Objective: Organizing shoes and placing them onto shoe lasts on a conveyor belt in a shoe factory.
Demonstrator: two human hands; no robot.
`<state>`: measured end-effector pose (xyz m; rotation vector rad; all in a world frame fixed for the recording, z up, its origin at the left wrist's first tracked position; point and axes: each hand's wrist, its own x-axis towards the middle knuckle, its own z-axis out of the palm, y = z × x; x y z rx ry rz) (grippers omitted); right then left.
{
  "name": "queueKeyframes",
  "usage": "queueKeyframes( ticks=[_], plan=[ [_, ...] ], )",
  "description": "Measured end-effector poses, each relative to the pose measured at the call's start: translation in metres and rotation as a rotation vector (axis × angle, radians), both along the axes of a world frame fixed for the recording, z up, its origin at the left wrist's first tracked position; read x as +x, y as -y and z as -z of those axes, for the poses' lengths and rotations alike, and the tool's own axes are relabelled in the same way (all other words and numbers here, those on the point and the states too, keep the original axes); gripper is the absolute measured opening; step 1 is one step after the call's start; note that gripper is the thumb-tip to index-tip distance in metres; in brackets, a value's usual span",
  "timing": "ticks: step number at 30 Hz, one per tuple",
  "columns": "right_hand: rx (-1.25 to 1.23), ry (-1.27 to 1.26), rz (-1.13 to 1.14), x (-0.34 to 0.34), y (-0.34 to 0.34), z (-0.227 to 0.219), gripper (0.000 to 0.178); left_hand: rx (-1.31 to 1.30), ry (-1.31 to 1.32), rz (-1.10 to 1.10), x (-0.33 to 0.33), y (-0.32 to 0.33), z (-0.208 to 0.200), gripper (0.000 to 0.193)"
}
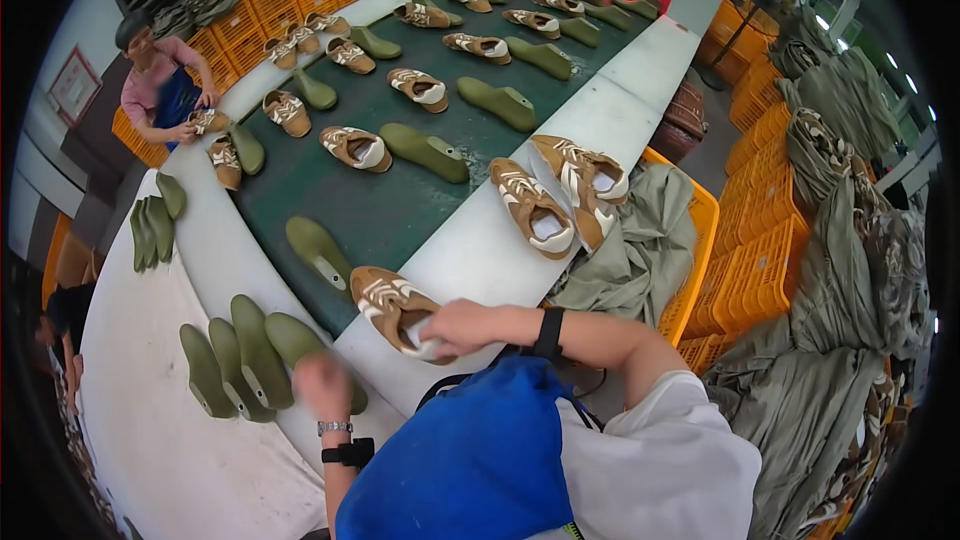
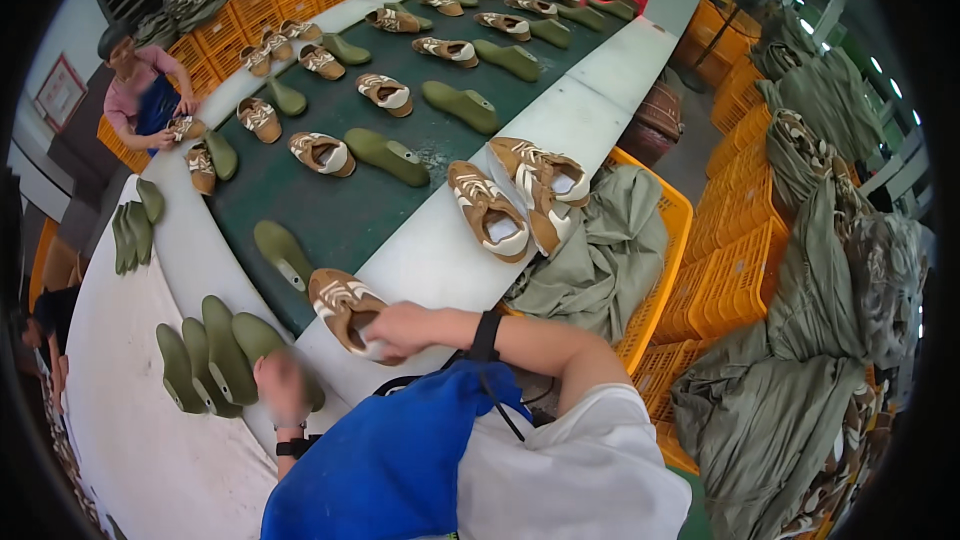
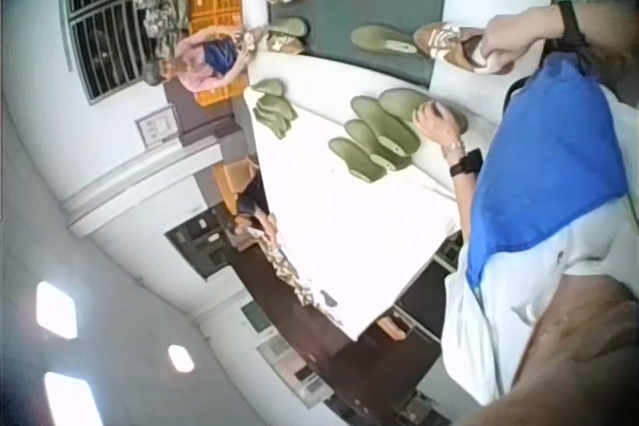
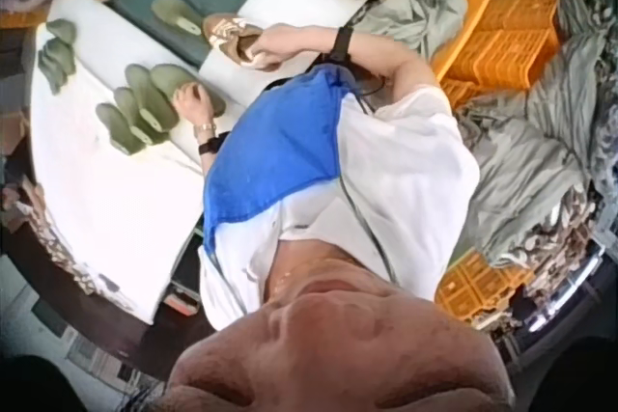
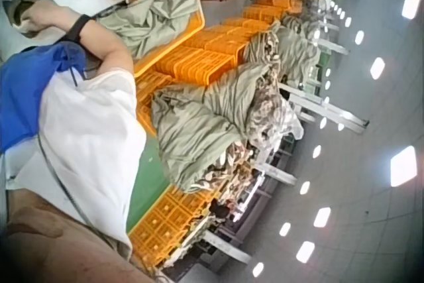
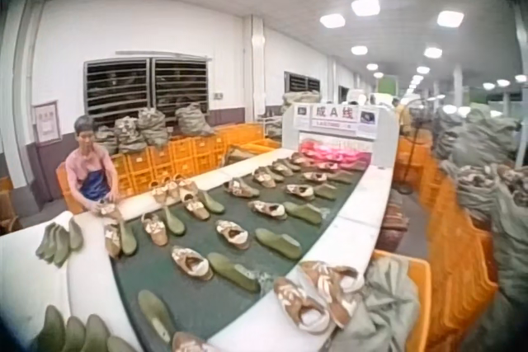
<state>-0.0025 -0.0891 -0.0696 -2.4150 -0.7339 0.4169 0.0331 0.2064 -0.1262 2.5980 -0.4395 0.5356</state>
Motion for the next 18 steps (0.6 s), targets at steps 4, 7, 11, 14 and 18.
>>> queueKeyframes(
  ticks=[4, 7, 11, 14, 18],
  plan=[
    [0.306, -0.003, 0.078, 0.046, -0.009, -0.061, 0.032, -0.017, 0.029, 0.001, -0.002, -0.004, -0.002, 0.008],
    [0.39, -0.019, 0.125, 0.087, -0.034, -0.077, 0.034, -0.036, 0.05, -0.029, 0.0, -0.001, -0.003, 0.007],
    [0.505, -0.184, 0.168, 0.159, -0.077, -0.06, 0.028, -0.112, 0.034, -0.05, 0.001, -0.005, -0.003, 0.009],
    [0.661, -0.377, 0.219, 0.209, -0.12, -0.024, 0.025, -0.147, 0.012, -0.056, 0.001, -0.006, -0.008, 0.01],
    [0.473, -0.23, 0.313, 0.265, -0.166, 0.026, 0.03, -0.173, -0.023, -0.058, 0.004, -0.008, -0.003, 0.012]
  ],
)
